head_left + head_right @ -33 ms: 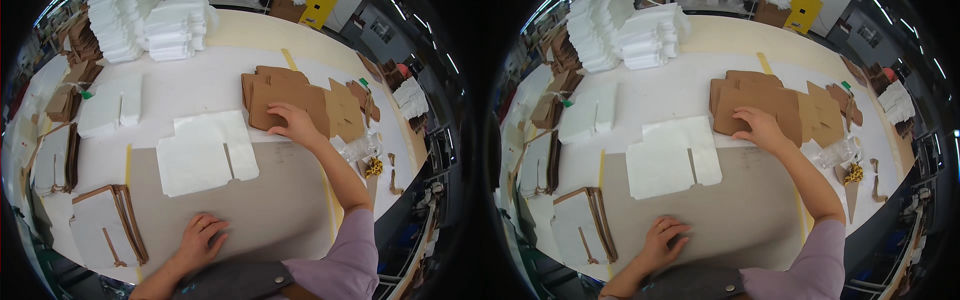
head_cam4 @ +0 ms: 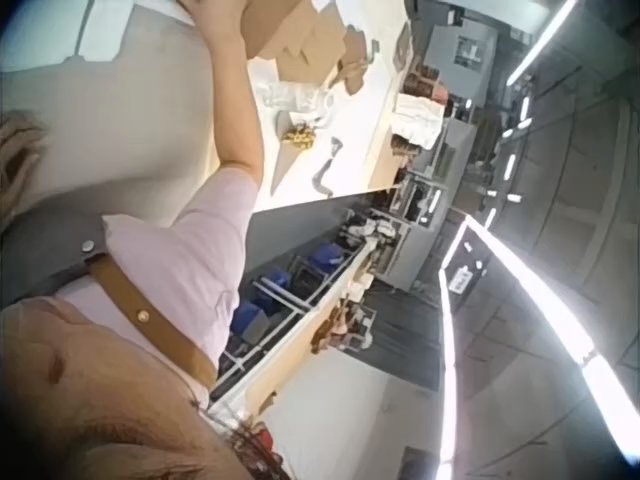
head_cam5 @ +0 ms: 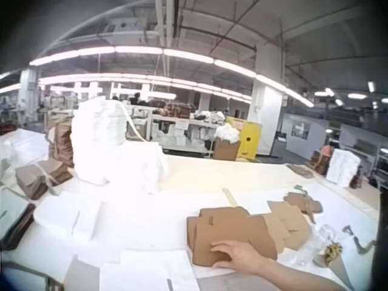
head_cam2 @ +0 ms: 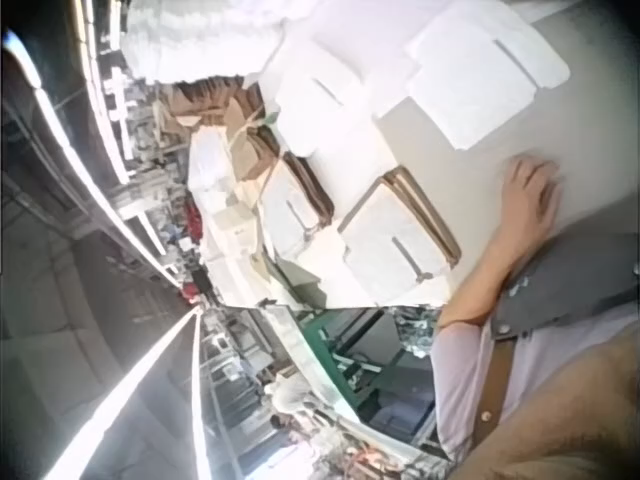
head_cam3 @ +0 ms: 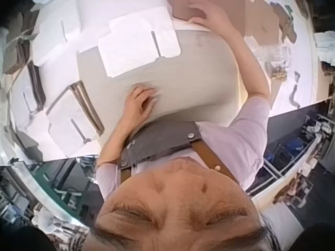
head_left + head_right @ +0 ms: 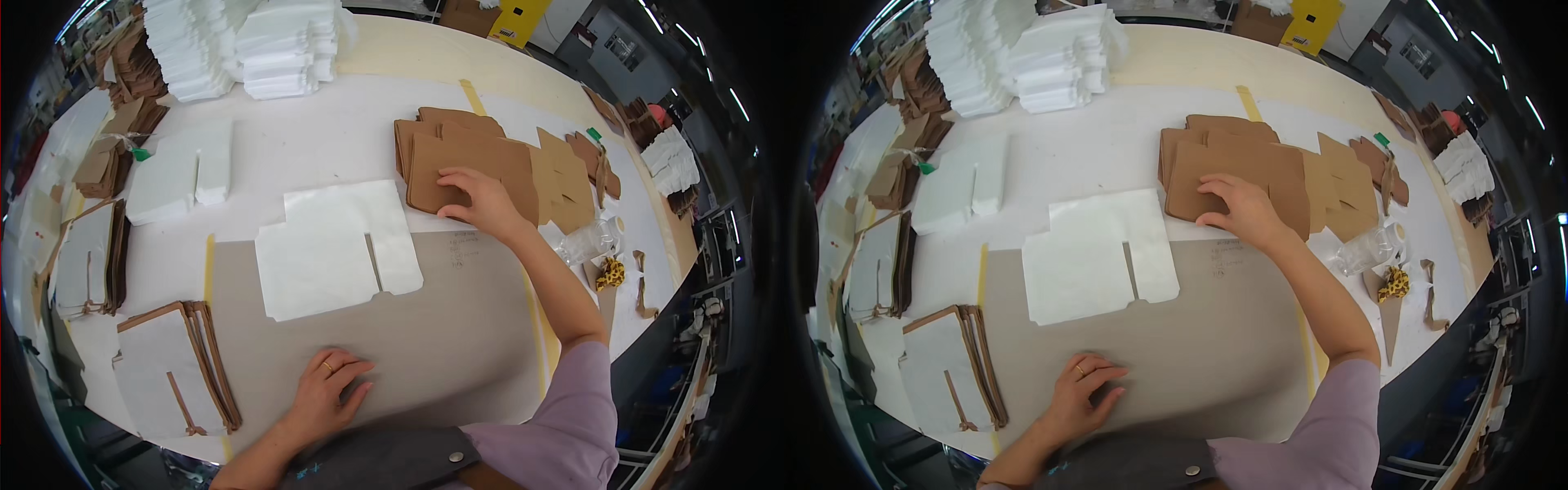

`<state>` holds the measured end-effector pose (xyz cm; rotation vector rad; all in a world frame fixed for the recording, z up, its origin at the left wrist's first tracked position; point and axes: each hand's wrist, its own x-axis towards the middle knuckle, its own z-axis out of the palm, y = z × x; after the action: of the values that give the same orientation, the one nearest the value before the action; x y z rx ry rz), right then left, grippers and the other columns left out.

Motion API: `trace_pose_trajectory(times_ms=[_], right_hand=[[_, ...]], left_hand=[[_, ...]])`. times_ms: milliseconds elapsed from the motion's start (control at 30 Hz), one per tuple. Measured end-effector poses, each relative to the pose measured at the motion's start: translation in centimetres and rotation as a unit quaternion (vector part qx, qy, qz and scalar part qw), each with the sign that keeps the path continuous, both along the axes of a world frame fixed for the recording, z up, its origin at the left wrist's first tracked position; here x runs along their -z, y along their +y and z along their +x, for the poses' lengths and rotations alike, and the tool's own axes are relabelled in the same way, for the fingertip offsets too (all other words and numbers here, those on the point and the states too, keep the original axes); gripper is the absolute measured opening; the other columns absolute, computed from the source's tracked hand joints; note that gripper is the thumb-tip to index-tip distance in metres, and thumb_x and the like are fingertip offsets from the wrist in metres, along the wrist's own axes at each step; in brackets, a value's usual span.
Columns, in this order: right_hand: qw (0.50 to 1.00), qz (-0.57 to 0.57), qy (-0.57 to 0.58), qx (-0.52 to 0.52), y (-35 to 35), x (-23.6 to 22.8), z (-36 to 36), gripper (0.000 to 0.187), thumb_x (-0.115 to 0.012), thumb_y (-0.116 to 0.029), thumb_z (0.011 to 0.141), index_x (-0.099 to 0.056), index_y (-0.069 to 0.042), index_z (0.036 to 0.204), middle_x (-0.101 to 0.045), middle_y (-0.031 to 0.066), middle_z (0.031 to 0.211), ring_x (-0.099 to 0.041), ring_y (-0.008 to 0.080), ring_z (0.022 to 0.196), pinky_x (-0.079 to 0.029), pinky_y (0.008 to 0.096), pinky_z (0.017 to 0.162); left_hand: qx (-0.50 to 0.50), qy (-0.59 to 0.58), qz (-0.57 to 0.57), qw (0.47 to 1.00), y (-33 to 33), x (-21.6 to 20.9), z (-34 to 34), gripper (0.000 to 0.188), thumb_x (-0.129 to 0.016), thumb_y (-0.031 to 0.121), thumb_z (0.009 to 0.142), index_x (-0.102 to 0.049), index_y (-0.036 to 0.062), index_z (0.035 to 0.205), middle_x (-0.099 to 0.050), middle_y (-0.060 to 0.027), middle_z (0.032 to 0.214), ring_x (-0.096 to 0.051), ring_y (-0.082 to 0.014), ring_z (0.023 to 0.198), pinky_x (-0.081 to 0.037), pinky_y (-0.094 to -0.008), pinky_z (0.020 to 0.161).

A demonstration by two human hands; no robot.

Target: Applying glue and lining material to cardboard box components.

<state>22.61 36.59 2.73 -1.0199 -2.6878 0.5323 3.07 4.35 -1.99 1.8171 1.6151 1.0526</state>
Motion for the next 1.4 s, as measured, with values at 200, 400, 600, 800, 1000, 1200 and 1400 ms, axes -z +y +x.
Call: trace_pose_trajectory(times_ms=[200, 400, 600, 800, 1000, 1200, 1400], right_hand=[[0.982, 0.183, -0.018, -0.036, -0.4, 1.8, -0.3, 0.044, -0.074, -0.028, 0.082, -0.06, -0.006, 0.117, -0.057, 0.0083, 0.128, -0.059, 0.0272, 0.111, -0.052, 0.0387, 0.085], [0.958, 0.281, -0.062, -0.021, -0.5, 4.4, -1.0, 0.05, -0.074, -0.026, 0.08, -0.055, -0.003, 0.119, -0.055, 0.0142, 0.13, -0.058, 0.0278, 0.117, -0.057, 0.0402, 0.074], [0.947, 0.314, -0.064, -0.007, -1.4, 4.9, -2.0, 0.054, -0.075, -0.028, 0.079, -0.053, -0.002, 0.12, -0.055, 0.0158, 0.131, -0.058, 0.0286, 0.119, -0.057, 0.0384, 0.075], [0.969, 0.23, -0.077, 0.041, -1.2, 3.6, -2.1, 0.05, -0.076, -0.03, 0.079, -0.058, -0.005, 0.119, -0.058, 0.0115, 0.129, -0.065, 0.0281, 0.103, -0.055, 0.0375, 0.078], [0.969, -0.074, 0.205, 0.114, 1.8, 2.9, -0.8, 0.027, -0.076, -0.027, 0.081, -0.072, -0.001, 0.087, -0.071, 0.008, 0.105, -0.067, 0.0206, 0.089, -0.052, 0.0336, 0.079], [0.896, -0.293, 0.248, 0.225, 4.5, 3.0, 0.7, 0.024, -0.073, -0.028, 0.087, -0.073, -0.005, 0.082, -0.071, 0.0052, 0.102, -0.064, 0.0142, 0.088, -0.051, 0.029, 0.078], [0.704, -0.188, 0.637, 0.25, 2.4, -0.7, 5.0, 0.024, -0.067, -0.026, 0.093, -0.07, -0.002, 0.09, -0.068, 0.0022, 0.081, -0.06, 0.0064, 0.075, -0.048, 0.0222, 0.066]], left_hand=[[0.0, 0.0, 0.008, 1.0, 0.1, 0.2, 0.0, 0.026, -0.074, 0.009, 0.076, -0.068, 0.0067, 0.102, -0.061, -0.0077, 0.094, -0.057, -0.0285, 0.095, -0.049, -0.0384, 0.082], [0.002, -0.012, -0.006, 1.0, 0.1, 0.1, 0.0, 0.029, -0.075, 0.007, 0.075, -0.069, 0.0071, 0.103, -0.063, -0.0082, 0.097, -0.057, -0.0289, 0.096, -0.049, -0.038, 0.085], [0.005, -0.013, -0.004, 1.0, 0.0, 0.2, -0.1, 0.029, -0.075, 0.007, 0.075, -0.069, 0.0068, 0.103, -0.063, -0.0083, 0.098, -0.057, -0.0288, 0.097, -0.049, -0.038, 0.085], [0.005, -0.012, 0.003, 1.0, 0.1, 0.2, -0.1, 0.028, -0.075, 0.007, 0.075, -0.069, 0.0066, 0.103, -0.063, -0.0084, 0.098, -0.057, -0.0291, 0.096, -0.049, -0.0385, 0.085], [0.007, -0.015, 0.002, 1.0, 0.3, 0.1, -0.2, 0.028, -0.075, 0.008, 0.075, -0.069, 0.0064, 0.103, -0.063, -0.0086, 0.097, -0.057, -0.0288, 0.097, -0.049, -0.0385, 0.085], [0.007, -0.01, 0.014, 1.0, 0.0, 0.0, -0.1, 0.027, -0.075, 0.007, 0.075, -0.069, 0.0064, 0.102, -0.063, -0.0086, 0.097, -0.057, -0.0293, 0.096, -0.048, -0.0388, 0.085], [0.029, -0.264, -0.071, 0.961, -1.4, 0.4, 0.1, 0.038, -0.07, 0.014, 0.086, -0.06, 0.0066, 0.122, -0.062, -0.0123, 0.111, -0.057, -0.0283, 0.109, -0.048, -0.0407, 0.093]])
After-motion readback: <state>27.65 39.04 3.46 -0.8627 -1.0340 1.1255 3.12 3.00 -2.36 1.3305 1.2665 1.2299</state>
